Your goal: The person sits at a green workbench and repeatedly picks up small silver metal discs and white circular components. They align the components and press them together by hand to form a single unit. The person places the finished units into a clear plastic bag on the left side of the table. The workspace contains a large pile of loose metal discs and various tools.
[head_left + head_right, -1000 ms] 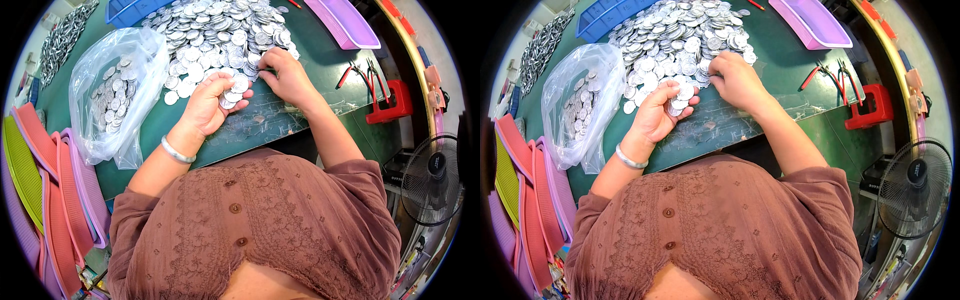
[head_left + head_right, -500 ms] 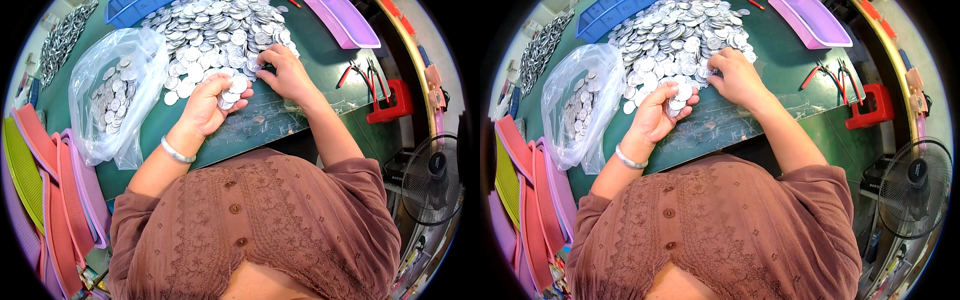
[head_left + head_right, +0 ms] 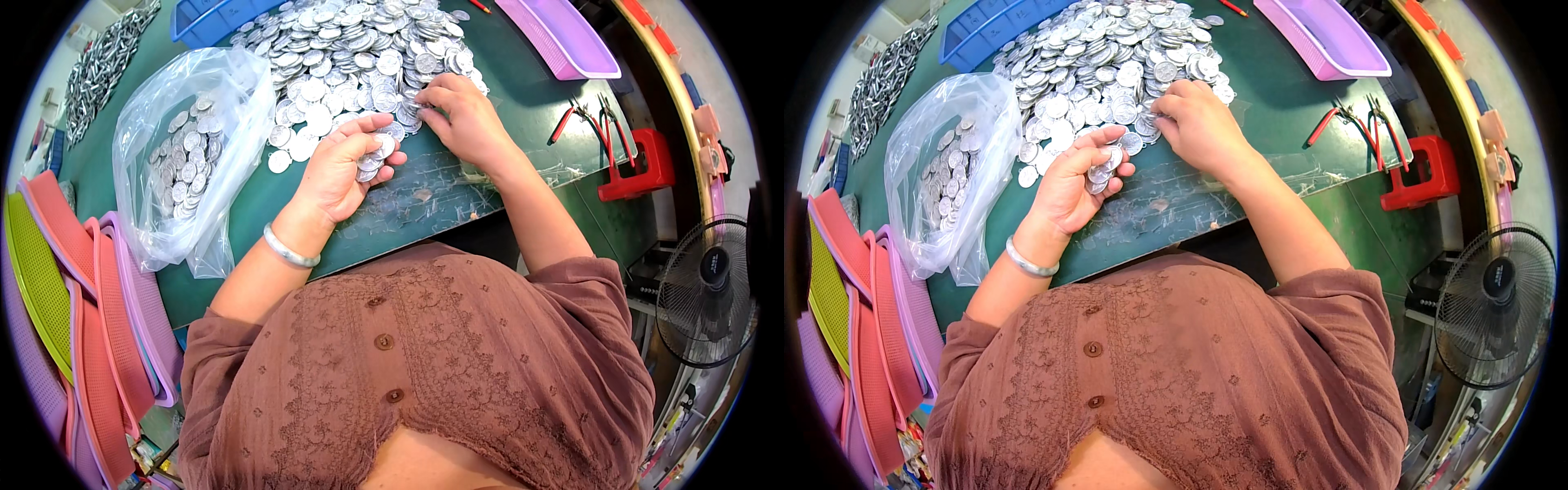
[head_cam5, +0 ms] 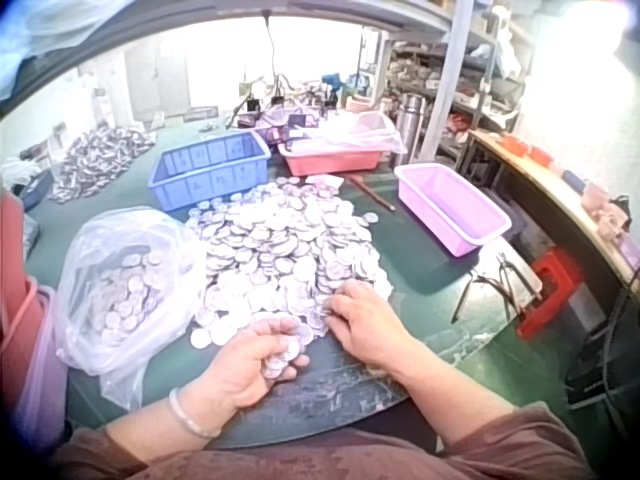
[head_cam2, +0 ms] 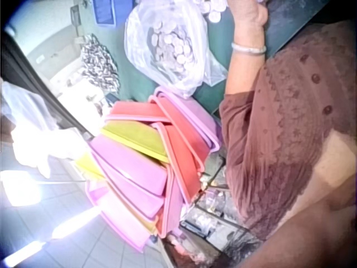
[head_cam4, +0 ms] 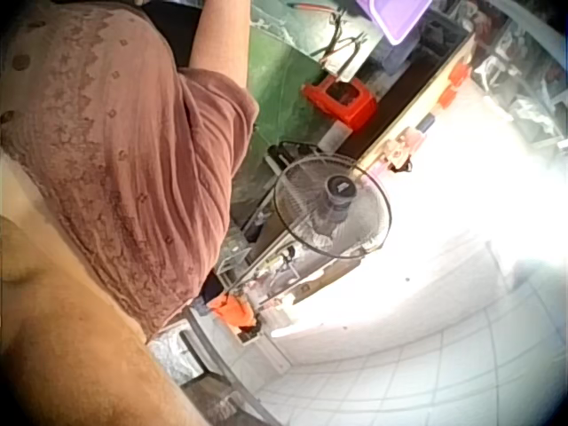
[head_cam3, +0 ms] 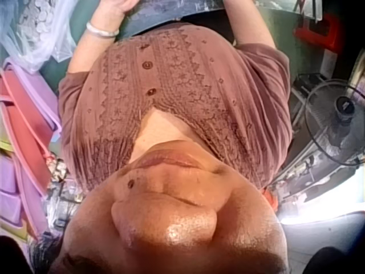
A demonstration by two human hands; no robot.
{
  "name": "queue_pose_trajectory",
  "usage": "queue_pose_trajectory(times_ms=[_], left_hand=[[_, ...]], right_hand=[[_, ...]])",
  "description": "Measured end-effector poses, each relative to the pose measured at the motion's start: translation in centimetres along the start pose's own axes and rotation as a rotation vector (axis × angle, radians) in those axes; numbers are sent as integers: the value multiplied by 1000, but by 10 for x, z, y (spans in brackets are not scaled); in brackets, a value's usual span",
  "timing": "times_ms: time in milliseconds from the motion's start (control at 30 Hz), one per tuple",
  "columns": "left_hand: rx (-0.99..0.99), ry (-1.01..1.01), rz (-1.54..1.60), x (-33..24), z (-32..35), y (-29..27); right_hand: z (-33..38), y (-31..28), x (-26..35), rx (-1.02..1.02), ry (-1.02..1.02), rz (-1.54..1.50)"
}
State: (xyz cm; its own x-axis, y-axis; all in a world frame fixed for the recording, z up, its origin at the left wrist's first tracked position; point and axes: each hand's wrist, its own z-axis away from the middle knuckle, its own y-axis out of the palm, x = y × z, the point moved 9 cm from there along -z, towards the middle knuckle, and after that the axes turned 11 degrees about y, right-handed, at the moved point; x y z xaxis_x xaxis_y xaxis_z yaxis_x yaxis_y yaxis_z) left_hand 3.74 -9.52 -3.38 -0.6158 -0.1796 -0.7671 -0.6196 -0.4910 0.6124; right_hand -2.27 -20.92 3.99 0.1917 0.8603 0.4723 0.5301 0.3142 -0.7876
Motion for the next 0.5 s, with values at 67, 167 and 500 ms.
queue_pose_trajectory(times_ms=[67, 167, 500], left_hand=[[-4, -6, 13, 0, 1, 1], [21, -5, 16, -3, 2, 7], [12, -110, 58, 10, 3, 3]], right_hand=[[-2, -3, -5, 32, 89, -102], [0, 6, -20, 170, 358, -453], [17, 21, -3, 425, 516, -813]])
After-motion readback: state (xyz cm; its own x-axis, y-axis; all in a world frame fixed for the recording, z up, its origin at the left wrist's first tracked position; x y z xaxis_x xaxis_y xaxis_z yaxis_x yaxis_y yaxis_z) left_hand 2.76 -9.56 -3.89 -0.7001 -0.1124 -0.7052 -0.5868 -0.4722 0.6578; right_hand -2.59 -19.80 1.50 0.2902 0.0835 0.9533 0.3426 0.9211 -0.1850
